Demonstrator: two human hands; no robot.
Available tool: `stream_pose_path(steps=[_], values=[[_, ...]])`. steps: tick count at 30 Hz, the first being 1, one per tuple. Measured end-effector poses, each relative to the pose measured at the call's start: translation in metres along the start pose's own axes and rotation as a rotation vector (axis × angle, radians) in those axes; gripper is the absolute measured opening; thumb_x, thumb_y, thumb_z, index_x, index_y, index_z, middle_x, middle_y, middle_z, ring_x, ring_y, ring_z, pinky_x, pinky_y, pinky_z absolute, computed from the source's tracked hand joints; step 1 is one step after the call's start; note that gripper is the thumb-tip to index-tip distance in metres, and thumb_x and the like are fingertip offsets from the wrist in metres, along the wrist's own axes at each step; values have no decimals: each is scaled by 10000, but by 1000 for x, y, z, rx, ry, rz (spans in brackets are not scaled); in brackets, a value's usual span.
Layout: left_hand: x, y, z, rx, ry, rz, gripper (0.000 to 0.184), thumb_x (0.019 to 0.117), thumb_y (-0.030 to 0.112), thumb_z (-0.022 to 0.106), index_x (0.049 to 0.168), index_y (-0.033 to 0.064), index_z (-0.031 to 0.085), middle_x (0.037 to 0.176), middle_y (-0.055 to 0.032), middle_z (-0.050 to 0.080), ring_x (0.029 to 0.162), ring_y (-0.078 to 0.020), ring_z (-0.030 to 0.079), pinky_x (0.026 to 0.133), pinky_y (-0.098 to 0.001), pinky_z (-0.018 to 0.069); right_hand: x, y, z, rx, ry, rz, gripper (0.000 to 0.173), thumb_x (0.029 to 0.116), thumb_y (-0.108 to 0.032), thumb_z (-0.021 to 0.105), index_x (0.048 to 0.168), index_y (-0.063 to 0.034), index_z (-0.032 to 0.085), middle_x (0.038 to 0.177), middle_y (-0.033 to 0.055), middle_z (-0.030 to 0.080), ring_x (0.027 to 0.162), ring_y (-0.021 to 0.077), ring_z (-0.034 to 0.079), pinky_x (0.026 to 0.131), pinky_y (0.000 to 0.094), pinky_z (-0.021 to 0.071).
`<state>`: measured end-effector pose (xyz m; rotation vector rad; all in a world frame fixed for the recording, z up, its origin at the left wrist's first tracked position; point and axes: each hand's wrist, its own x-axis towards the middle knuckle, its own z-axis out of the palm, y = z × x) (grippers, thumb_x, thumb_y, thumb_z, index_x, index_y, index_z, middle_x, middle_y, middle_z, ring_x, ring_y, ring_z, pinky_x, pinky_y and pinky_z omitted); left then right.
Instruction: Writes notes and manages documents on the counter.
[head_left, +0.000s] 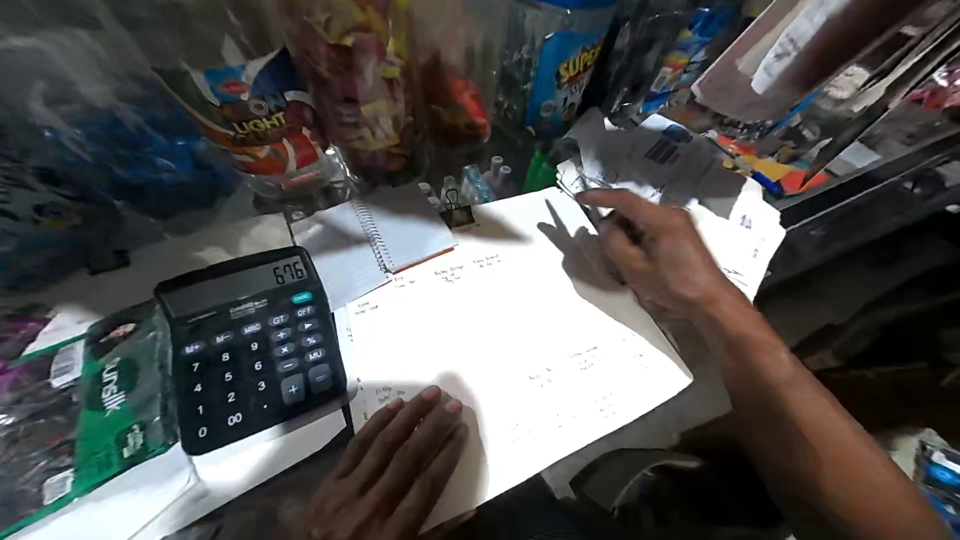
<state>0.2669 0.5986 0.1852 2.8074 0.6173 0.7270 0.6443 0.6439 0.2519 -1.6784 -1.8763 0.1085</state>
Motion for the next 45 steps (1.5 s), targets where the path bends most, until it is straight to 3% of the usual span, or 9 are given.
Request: stream_pose_path(steps=[3, 5, 9, 13, 20, 24, 30, 40, 45], values=[[-4, -7, 7, -45, 73, 26, 434, 1046, 399, 527, 1358, 104, 591, 1478, -95, 572, 1464, -229, 419, 1218, -395, 296, -22, 10, -25, 264, 146, 3, 356, 1052, -94, 407, 1310, 2, 633, 964, 58, 693, 745, 89, 650, 678, 288, 584], [-6, -9, 11, -91, 126, 42, 387, 1045, 359, 533, 1338, 115, 603, 1464, -71, 587, 1455, -214, 433, 1220, -387, 309, -29, 16, -30, 384, 167, -26, 355, 1059, -96, 406, 1344, -3, 597, 1104, 48, 719, 898, 129, 720, 787, 321, 632], [-7, -9, 14, -143, 197, 31, 327, 1018, 305, 602, 1279, 116, 659, 1409, -57, 634, 1411, -215, 494, 1211, -403, 356, -39, 34, -19, 317, 197, -158, 349, 986, -115, 611, 1322, -44, 550, 1161, 25, 698, 1025, 122, 697, 911, 325, 600], [-2, 12, -9, -114, -19, -113, 540, 997, 531, 592, 1289, 81, 654, 1459, -102, 594, 1459, -242, 441, 1228, -433, 321, -39, 52, -8, 230, 193, -225, 244, 1035, -204, 601, 1208, -33, 583, 1010, 10, 713, 900, 54, 700, 821, 270, 613], [59, 34, -15, 108, -134, -126, 726, 950, 653, 573, 1397, 83, 570, 1471, -143, 562, 1415, -303, 480, 1165, -471, 384, -29, 85, -5, 383, 62, -287, 328, 1060, -164, 541, 1312, 21, 638, 1230, 68, 706, 1108, 70, 672, 972, 253, 559], [81, 37, 13, 164, -183, -123, 837, 932, 718, 503, 1549, 161, 412, 1614, -133, 396, 1508, -358, 332, 1180, -594, 314, -32, 93, -7, 455, 57, -244, 298, 1062, -202, 555, 1301, -52, 648, 1205, -22, 709, 1064, 30, 673, 923, 223, 571], [81, 36, 31, 197, -183, -115, 835, 920, 709, 535, 1552, 180, 403, 1611, -137, 398, 1514, -378, 302, 1176, -624, 277, -34, 97, -12, 487, 125, -220, 172, 990, -141, 657, 1129, -47, 696, 1063, -29, 731, 937, 34, 696, 838, 213, 597], [116, -2, -11, 57, -345, 91, 905, 881, 825, 430, 1438, 120, 534, 1404, -133, 578, 1292, -340, 546, 1012, -500, 476, -31, 65, -7, 623, 78, -86, 235, 991, -112, 638, 1204, -21, 676, 1069, 3, 743, 945, 115, 728, 851, 294, 634], [139, -29, -2, 146, -259, 183, 801, 944, 768, 375, 1343, 118, 618, 1311, -102, 637, 1185, -262, 607, 900, -421, 508, -18, 62, 2, 568, 98, -11, 186, 956, -80, 668, 1131, -20, 690, 964, -28, 736, 812, 35, 700, 739, 201, 611]])
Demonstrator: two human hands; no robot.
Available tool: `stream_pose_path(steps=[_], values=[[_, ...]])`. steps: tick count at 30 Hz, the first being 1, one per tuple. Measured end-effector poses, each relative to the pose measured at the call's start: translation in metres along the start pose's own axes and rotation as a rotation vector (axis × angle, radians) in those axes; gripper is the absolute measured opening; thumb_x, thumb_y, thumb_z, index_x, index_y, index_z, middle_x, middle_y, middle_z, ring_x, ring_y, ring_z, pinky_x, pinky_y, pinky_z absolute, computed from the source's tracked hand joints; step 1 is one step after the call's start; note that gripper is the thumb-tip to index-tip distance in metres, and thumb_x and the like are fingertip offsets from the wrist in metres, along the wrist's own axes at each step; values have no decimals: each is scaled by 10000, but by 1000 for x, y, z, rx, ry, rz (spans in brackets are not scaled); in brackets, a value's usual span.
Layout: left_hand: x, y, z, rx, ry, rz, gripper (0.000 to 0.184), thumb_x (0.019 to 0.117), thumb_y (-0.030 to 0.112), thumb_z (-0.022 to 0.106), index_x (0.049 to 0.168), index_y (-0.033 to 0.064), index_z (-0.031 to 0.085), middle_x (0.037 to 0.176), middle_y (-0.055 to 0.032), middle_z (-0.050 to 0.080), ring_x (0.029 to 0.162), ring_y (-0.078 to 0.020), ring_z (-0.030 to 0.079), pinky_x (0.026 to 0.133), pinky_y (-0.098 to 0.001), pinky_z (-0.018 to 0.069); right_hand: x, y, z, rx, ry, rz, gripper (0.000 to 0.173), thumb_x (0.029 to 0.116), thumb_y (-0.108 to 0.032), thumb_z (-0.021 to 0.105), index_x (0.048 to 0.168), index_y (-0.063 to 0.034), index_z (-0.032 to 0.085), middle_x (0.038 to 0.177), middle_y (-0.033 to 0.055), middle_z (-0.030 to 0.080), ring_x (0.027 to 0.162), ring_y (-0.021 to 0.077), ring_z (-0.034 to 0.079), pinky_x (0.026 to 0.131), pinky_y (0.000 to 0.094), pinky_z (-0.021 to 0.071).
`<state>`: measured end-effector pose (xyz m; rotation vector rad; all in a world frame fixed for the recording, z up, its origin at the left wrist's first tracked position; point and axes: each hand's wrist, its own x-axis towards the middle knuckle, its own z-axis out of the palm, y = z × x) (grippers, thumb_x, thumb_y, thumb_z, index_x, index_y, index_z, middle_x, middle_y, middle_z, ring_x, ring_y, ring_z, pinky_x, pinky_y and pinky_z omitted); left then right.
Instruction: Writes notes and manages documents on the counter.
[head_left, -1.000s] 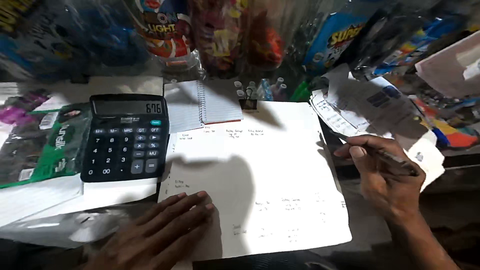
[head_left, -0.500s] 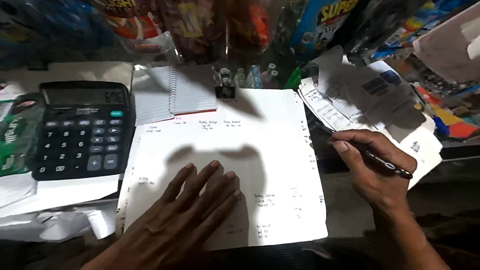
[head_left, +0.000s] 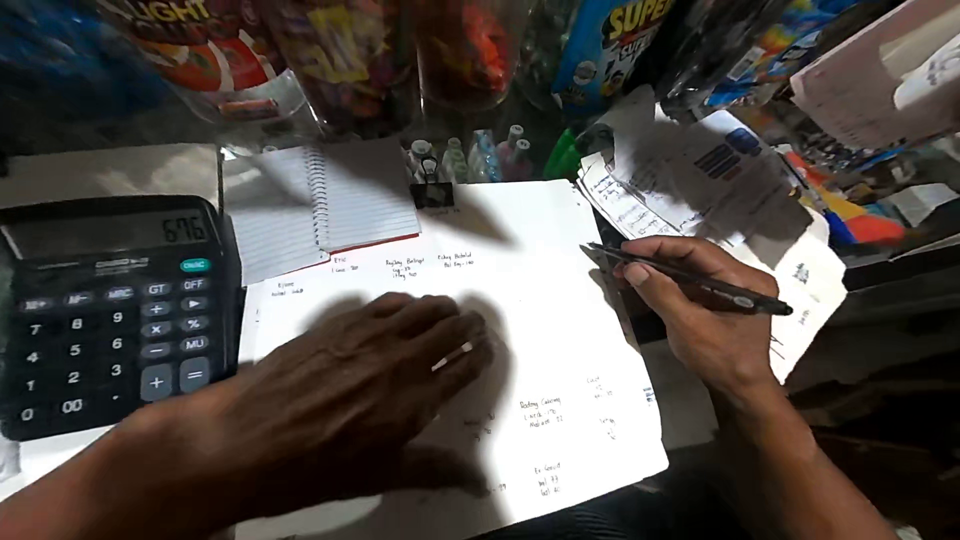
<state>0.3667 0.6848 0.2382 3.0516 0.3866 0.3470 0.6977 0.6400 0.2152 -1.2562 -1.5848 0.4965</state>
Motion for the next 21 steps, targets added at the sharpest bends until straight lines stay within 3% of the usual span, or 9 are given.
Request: stream_pose_path(steps=[3, 5, 11, 16, 21], values=[[14, -14, 8, -15, 21, 40, 808, 945, 776, 366, 1414, 158, 590, 1458, -96, 567, 1393, -296, 486, 1111, -461, 421, 7, 1, 5, 66, 44, 28, 104, 964, -68, 646, 1055, -57, 695, 877, -62, 716, 735, 27, 675, 683, 201, 595], [18, -19, 13, -49, 11, 54, 823, 936, 794, 356, 1464, 192, 548, 1523, -87, 517, 1461, -322, 408, 1170, -508, 356, 9, 1, 9, 80, 79, 17, 75, 967, -58, 623, 1006, -81, 683, 828, -84, 694, 683, 13, 651, 637, 190, 580], [20, -22, 34, -33, 36, 65, 844, 951, 796, 298, 1501, 189, 504, 1543, -125, 493, 1488, -357, 363, 1179, -577, 313, 6, 5, 12, 71, 80, 6, 70, 1010, -108, 575, 995, -104, 643, 798, -98, 667, 631, 0, 626, 561, 174, 556], [18, -25, 38, -73, 62, 67, 813, 971, 766, 316, 1526, 192, 470, 1571, -122, 460, 1496, -339, 352, 1183, -574, 297, 6, 0, 9, 134, -41, -18, 178, 1036, -146, 579, 1110, -71, 721, 917, -79, 730, 716, -7, 657, 626, 167, 575], [16, -27, 38, -120, 47, 76, 812, 971, 756, 351, 1556, 198, 427, 1595, -137, 425, 1510, -371, 316, 1172, -594, 297, 6, 1, 4, 113, -104, 44, 133, 981, -96, 638, 1099, -75, 696, 906, -71, 717, 685, -6, 639, 595, 155, 560]])
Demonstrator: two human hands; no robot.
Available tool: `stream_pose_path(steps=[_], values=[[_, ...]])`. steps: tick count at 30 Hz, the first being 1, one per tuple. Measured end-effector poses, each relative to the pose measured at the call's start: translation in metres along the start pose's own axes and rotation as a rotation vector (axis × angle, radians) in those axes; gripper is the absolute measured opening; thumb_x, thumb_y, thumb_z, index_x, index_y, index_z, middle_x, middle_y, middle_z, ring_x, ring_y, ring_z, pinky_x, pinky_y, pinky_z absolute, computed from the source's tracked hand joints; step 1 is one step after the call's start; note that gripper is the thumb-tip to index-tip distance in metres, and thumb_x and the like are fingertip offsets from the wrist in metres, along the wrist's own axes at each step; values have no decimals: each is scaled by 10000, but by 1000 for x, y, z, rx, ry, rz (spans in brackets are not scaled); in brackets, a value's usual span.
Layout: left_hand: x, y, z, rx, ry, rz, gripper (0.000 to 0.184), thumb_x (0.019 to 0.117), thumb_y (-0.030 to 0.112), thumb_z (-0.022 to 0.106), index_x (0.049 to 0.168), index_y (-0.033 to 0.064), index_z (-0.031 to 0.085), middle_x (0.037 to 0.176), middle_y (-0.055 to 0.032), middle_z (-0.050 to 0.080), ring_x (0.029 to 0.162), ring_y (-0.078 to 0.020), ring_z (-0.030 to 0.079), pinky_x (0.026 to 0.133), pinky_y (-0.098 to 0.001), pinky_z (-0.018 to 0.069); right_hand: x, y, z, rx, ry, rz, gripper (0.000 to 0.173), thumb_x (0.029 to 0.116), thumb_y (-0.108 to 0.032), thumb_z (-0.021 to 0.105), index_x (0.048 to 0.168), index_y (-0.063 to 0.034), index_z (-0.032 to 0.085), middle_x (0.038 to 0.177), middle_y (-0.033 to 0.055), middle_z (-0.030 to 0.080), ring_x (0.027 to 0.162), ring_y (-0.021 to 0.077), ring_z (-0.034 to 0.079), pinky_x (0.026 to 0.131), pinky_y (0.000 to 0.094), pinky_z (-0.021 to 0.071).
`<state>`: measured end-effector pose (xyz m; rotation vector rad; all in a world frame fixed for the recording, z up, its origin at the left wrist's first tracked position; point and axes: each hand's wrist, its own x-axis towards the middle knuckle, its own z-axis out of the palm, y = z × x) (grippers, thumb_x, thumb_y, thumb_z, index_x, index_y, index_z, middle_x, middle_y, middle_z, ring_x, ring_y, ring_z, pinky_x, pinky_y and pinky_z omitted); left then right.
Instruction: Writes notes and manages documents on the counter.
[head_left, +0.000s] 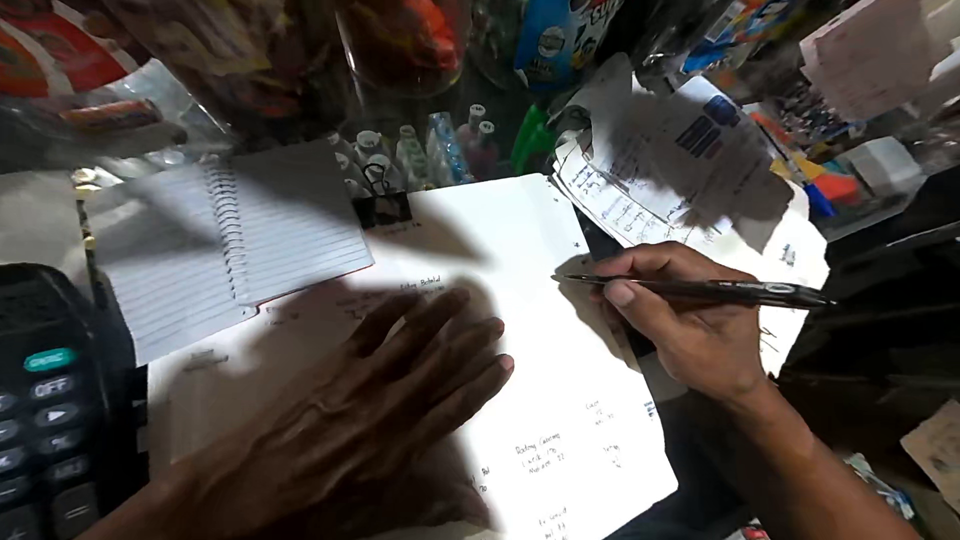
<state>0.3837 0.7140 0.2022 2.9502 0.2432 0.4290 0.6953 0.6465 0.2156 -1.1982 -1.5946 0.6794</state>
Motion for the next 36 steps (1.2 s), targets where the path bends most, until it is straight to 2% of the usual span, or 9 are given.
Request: stream_pose_path(steps=[3, 8, 16, 24, 28, 36], values=[[-1, 0, 2, -15, 7, -10, 799, 974, 747, 357, 1561, 210, 416, 1599, -118, 426, 1512, -363, 310, 1174, -593, 282, -1, 3, -1, 18, 13, 29, 132, 970, -56, 632, 1085, -69, 695, 888, -71, 720, 669, -13, 635, 585, 146, 555], [0, -1, 1, -45, 18, -9, 773, 982, 723, 386, 1534, 188, 463, 1578, -114, 458, 1509, -354, 319, 1179, -575, 273, -1, 5, 0, 23, 11, -1, 122, 978, -66, 625, 1079, -56, 694, 872, -73, 711, 661, -23, 618, 580, 136, 539], [-1, -1, 0, -50, -1, -20, 768, 991, 716, 377, 1552, 194, 439, 1597, -122, 432, 1515, -366, 304, 1176, -585, 272, -6, -2, 1, -22, 7, -110, 66, 950, -116, 657, 970, -70, 699, 861, -77, 679, 691, -40, 606, 591, 121, 528], [-1, -1, -1, -52, -7, -22, 773, 989, 717, 382, 1551, 189, 441, 1592, -126, 437, 1514, -368, 306, 1179, -591, 263, -13, -3, 7, 99, -66, -36, 62, 967, -123, 641, 976, -76, 679, 819, -63, 669, 657, -32, 596, 562, 124, 513], [-1, 0, 0, -50, 2, -26, 776, 986, 725, 374, 1541, 189, 454, 1584, -129, 449, 1511, -371, 314, 1178, -587, 266, -18, -2, 4, 77, -52, -55, 66, 979, -150, 637, 978, -98, 678, 825, -78, 670, 681, -41, 609, 581, 115, 524], [-2, 0, 1, -40, -4, -30, 790, 985, 731, 367, 1564, 196, 422, 1593, -125, 437, 1516, -366, 304, 1186, -573, 261, -17, 1, 6, 36, -77, -73, 61, 979, -131, 635, 971, -82, 671, 824, -74, 664, 693, -53, 599, 596, 101, 512]])
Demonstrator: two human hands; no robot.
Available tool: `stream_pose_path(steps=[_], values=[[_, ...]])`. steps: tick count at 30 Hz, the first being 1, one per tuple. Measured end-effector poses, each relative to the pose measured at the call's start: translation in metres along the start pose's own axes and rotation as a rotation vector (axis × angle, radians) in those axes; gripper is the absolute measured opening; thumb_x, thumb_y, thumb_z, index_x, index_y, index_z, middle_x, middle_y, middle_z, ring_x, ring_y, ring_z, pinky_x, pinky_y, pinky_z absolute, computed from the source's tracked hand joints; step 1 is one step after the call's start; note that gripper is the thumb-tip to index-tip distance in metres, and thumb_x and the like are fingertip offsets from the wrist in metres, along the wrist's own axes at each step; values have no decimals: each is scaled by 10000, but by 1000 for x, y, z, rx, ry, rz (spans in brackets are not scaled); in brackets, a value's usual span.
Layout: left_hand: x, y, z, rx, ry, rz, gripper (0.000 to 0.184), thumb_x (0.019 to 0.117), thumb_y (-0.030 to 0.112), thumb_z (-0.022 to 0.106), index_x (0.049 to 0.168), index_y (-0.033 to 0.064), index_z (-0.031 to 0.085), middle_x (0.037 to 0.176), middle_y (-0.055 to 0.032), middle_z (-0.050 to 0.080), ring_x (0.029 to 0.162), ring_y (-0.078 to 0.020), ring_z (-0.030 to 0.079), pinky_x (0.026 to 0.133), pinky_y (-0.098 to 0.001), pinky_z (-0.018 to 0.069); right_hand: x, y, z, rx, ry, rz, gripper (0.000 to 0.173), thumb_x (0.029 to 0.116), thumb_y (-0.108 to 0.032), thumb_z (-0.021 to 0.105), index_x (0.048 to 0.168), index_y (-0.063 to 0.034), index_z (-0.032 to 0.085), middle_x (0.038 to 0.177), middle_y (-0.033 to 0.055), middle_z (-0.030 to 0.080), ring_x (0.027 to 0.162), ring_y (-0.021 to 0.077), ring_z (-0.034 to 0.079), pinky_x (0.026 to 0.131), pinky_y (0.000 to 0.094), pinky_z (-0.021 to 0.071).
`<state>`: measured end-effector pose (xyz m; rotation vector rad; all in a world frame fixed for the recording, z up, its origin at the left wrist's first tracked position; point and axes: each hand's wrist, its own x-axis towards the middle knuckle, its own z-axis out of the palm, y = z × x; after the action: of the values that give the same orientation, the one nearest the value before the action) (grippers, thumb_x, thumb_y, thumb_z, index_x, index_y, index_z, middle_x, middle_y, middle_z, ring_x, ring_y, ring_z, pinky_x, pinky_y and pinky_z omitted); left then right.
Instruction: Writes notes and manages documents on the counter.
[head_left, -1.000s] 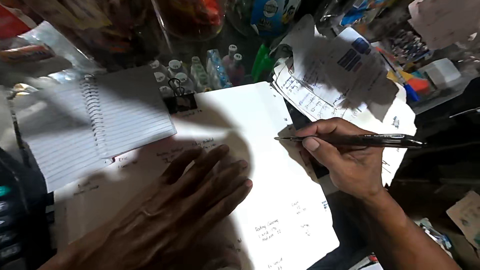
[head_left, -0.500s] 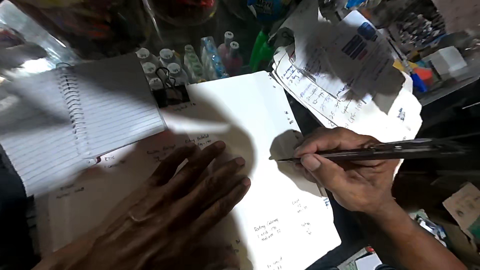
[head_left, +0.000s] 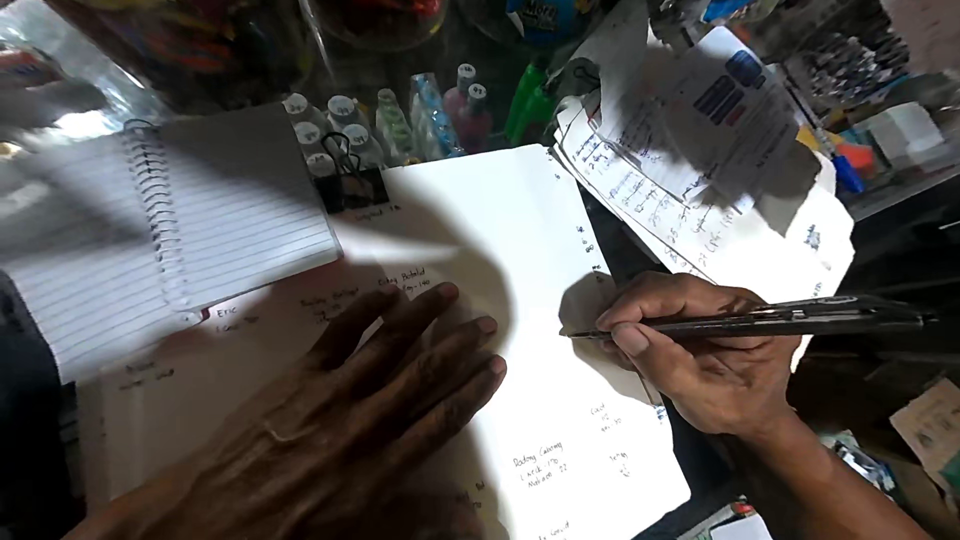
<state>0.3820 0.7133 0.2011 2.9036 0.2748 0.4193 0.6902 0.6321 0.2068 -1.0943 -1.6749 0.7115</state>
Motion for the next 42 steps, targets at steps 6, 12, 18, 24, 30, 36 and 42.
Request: stream_pose_path(steps=[6, 12, 18, 24, 30, 36, 42], values=[[-1, 0, 1, -8, -1, -2, 798, 978, 735, 379, 1570, 201, 408, 1603, -111, 426, 1524, -358, 290, 1186, -582, 258, 1, -1, 3, -59, 29, 18, 44, 967, -121, 647, 966, -87, 674, 841, -80, 676, 710, -49, 618, 608, 105, 533], [-1, 1, 0, -12, -10, -13, 801, 977, 734, 389, 1567, 194, 419, 1607, -112, 422, 1530, -363, 279, 1194, -595, 245, 1, -2, 3, -68, 30, 35, 36, 959, -110, 652, 971, -83, 672, 828, -86, 672, 690, -54, 608, 594, 106, 527], [0, 1, 0, -9, -11, -16, 788, 979, 731, 389, 1556, 196, 435, 1595, -117, 436, 1527, -363, 283, 1195, -588, 244, 3, -3, 4, -99, 13, 15, 32, 940, -96, 651, 939, -67, 663, 812, -82, 654, 695, -76, 585, 596, 75, 496], [1, 1, -2, -1, -30, -14, 805, 977, 737, 379, 1575, 198, 403, 1603, -120, 424, 1524, -373, 287, 1189, -601, 252, 3, -2, 3, -56, 25, 19, 27, 951, -99, 651, 956, -81, 670, 836, -77, 675, 708, -54, 609, 604, 97, 518], [-1, 0, 1, -22, -10, -19, 796, 973, 731, 406, 1559, 192, 430, 1603, -115, 425, 1531, -361, 274, 1203, -576, 238, 4, -2, 5, -97, 28, 10, 30, 937, -80, 655, 946, -56, 671, 829, -70, 670, 703, -64, 594, 600, 85, 504], [-1, 0, 1, -11, -12, -15, 820, 963, 746, 404, 1571, 196, 410, 1606, -111, 421, 1535, -362, 265, 1201, -579, 238, 2, -2, 4, -87, 26, 2, 20, 935, -85, 649, 922, -72, 657, 810, -74, 653, 692, -63, 591, 589, 84, 503], [-1, 0, -1, -11, -21, -12, 802, 976, 729, 395, 1574, 195, 402, 1612, -113, 412, 1532, -360, 271, 1191, -587, 245, 2, -2, 5, -99, 60, 3, 10, 939, -99, 658, 942, -90, 662, 830, -92, 663, 699, -68, 601, 601, 83, 515]])
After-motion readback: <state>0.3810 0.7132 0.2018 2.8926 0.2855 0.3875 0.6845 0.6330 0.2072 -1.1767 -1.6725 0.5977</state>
